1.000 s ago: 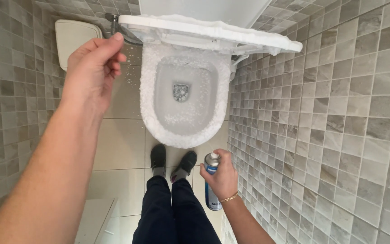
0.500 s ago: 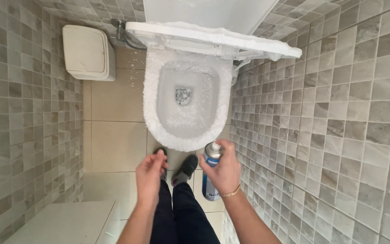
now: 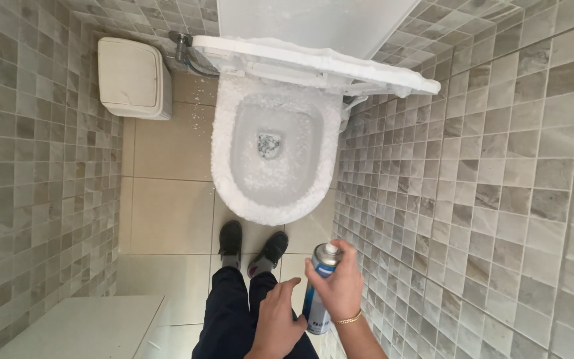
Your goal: The person sprays foam cleaner into the toilet bowl and onto the toilet seat, then onto the sink basin, faucet, and shower fixtures. They retrieve a yellow sponge from under the sink and scrub the sink basin and faucet with the sponge, spreading the foam across the surfaces.
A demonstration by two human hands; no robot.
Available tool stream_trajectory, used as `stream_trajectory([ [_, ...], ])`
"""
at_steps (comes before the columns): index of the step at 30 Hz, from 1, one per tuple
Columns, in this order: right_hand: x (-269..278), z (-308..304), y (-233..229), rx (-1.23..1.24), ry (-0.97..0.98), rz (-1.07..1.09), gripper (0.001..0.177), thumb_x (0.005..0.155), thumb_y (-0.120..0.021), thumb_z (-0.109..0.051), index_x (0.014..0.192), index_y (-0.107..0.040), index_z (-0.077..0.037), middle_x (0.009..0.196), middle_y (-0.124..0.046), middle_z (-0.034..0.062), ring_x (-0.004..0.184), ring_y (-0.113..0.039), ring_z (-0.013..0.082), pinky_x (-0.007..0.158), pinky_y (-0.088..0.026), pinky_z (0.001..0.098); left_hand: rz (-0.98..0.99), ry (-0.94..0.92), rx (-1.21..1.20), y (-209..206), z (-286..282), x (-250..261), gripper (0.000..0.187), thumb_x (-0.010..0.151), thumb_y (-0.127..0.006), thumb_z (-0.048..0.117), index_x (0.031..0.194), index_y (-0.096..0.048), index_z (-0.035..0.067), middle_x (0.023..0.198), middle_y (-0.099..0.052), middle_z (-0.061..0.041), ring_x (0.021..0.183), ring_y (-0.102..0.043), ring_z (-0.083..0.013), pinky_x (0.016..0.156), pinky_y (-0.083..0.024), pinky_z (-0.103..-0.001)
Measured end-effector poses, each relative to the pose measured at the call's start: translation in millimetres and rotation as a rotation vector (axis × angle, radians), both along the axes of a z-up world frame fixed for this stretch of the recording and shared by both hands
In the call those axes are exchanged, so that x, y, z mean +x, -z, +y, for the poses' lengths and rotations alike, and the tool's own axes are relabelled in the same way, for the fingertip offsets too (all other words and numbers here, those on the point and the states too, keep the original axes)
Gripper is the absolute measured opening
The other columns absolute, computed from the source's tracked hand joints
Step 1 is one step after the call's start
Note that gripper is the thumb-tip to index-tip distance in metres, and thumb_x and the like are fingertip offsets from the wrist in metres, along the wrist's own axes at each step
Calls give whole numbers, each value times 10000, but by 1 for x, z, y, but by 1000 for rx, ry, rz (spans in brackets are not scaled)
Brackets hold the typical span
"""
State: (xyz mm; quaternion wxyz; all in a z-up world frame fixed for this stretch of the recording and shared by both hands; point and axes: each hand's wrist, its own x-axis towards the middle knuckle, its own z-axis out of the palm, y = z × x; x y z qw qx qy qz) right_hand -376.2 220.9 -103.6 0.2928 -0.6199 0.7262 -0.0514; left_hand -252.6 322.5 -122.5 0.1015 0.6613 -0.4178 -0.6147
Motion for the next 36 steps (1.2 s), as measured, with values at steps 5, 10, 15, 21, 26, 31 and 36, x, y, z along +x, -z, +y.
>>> stream_trajectory([
  [5,-24,-39,-1,-160,68,6,680,720,-852,-417,1225,-453,-198,1041,-712,-6,858,-725,200,708,-555,416,-80,-41,-27,-8,-6,6,659,848,-743,113,1444,-476,195,1285,-622,-44,1164,-605,-296,1022,-442,-495],
  [10,-21,-72,-8,-253,32,-28,688,711,-871,-375,1235,-475,-171,1088,-642,0,903,-693,191,770,-546,408,-112,-89,-86,-14,-8,4,597,855,-739,130,1405,-517,195,1276,-651,-37,1128,-641,-272,995,-465,-474],
  [15,6,-73,-20,-300,-82,-110,668,727,-868,-356,1241,-476,-185,1126,-637,-13,924,-705,179,760,-565,390,-111,-160,-155,-12,-8,-10,587,844,-730,110,1389,-527,187,1282,-652,-39,1144,-634,-278,980,-468,-462],
  [21,26,-42,-16,-161,-198,-155,628,749,-841,-404,1224,-476,-220,974,-686,-23,719,-705,171,671,-566,365,-176,-286,-301,-3,-1,-34,643,848,-744,147,1427,-468,103,1322,-610,-51,1244,-577,-294,951,-478,-475],
  [26,3,-21,-6,-121,-218,-112,607,748,-834,-428,1185,-464,-227,867,-665,-45,681,-672,173,600,-530,381,-149,-409,-227,-9,7,-41,649,881,-738,248,1453,-451,138,1280,-649,-73,1249,-613,-227,1021,-451,-459],
  [31,-41,-15,-2,-168,-93,-73,640,716,-851,-409,1218,-506,-214,1006,-718,-37,852,-730,162,744,-559,373,-102,-336,-28,-24,20,-43,614,919,-702,277,1468,-442,190,1344,-620,-34,1296,-566,-232,1079,-407,-445],
  [36,-71,14,0,-252,-53,-27,667,728,-853,-422,1231,-481,-190,1162,-632,-64,978,-709,145,715,-540,413,-101,-256,50,-23,49,-52,603,914,-709,288,1460,-457,244,1342,-623,9,1288,-577,-205,1076,-425,-429],
])
